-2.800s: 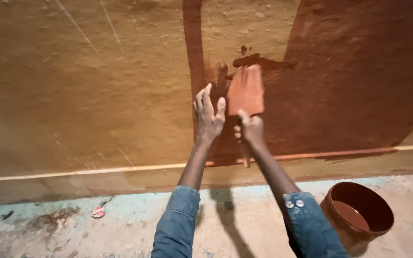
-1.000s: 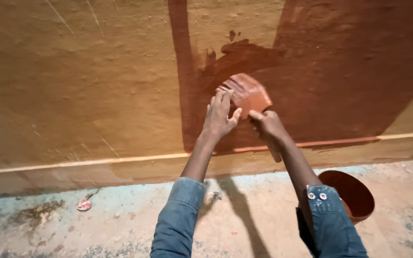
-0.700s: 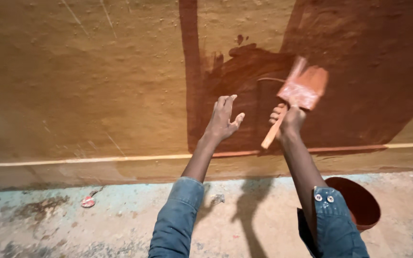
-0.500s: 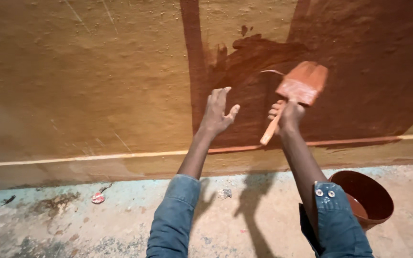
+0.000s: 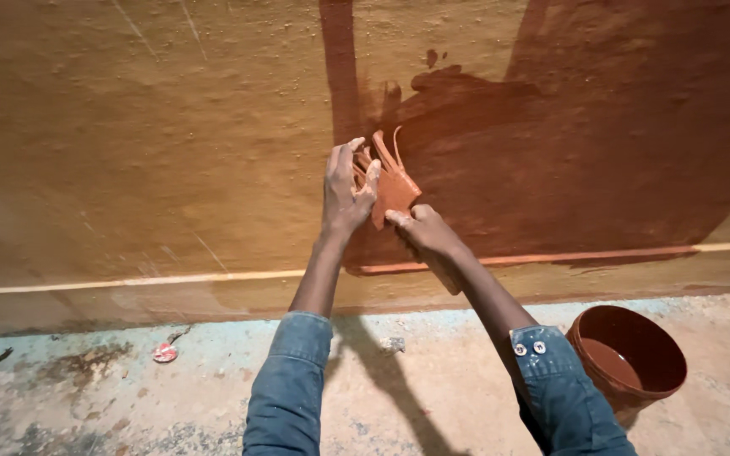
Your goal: The person paints a wall with reddish-brown paint using a wide brush. They repeatedly dip the brush into a bucket and apply paint in vertical strokes along the lower portion of the wall, gradually covering more area.
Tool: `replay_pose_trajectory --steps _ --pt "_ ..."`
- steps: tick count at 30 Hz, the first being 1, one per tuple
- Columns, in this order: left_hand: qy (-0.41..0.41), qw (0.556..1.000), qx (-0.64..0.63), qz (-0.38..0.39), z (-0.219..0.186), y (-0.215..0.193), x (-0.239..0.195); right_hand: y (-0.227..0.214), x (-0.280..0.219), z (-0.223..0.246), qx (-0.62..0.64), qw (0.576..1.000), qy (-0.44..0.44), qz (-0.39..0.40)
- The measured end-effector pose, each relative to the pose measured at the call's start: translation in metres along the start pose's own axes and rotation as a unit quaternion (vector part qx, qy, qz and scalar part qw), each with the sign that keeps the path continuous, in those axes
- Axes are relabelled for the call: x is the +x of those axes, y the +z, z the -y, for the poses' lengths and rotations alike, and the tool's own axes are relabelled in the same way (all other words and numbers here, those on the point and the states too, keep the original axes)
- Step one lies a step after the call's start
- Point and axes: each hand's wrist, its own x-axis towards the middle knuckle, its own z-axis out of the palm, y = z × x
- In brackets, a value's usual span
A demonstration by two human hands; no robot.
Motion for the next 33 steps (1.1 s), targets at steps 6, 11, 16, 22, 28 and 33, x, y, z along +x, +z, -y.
replay_pose_trajectory --steps 6,11,16,22,28,33 --pt "0.012 0.999 0.021 -0.022 -0.006 -0.005 0.002 -0.017 -0.008 0.013 0.038 0.998 0.001 -0.047" --pt "-0.023 0.999 -0.002 -0.025 -0.005 -0.006 0.005 -0.057 0.003 0.024 0.226 0.957 -0.047 -0.179" --pt "-0.024 0.999 0.014 -0.019 -0.003 -0.011 0.004 -0.088 0.022 0.006 0.426 0.845 -0.096 -0.307" --pt "-0.039 0.999 0.008 -0.034 -0.008 -0.013 0.007 -0.082 0.035 -0.01 0.382 0.894 -0.034 -0.231" --pt "-0.018 0.997 0.071 -0.03 -0.013 -0.017 0.009 -0.021 0.033 0.001 0.134 0.977 0.001 -0.167" --pt "0.026 0.985 0.163 -0.051 -0.008 -0.018 0.009 0.014 0.017 0.004 0.027 0.998 -0.044 -0.021"
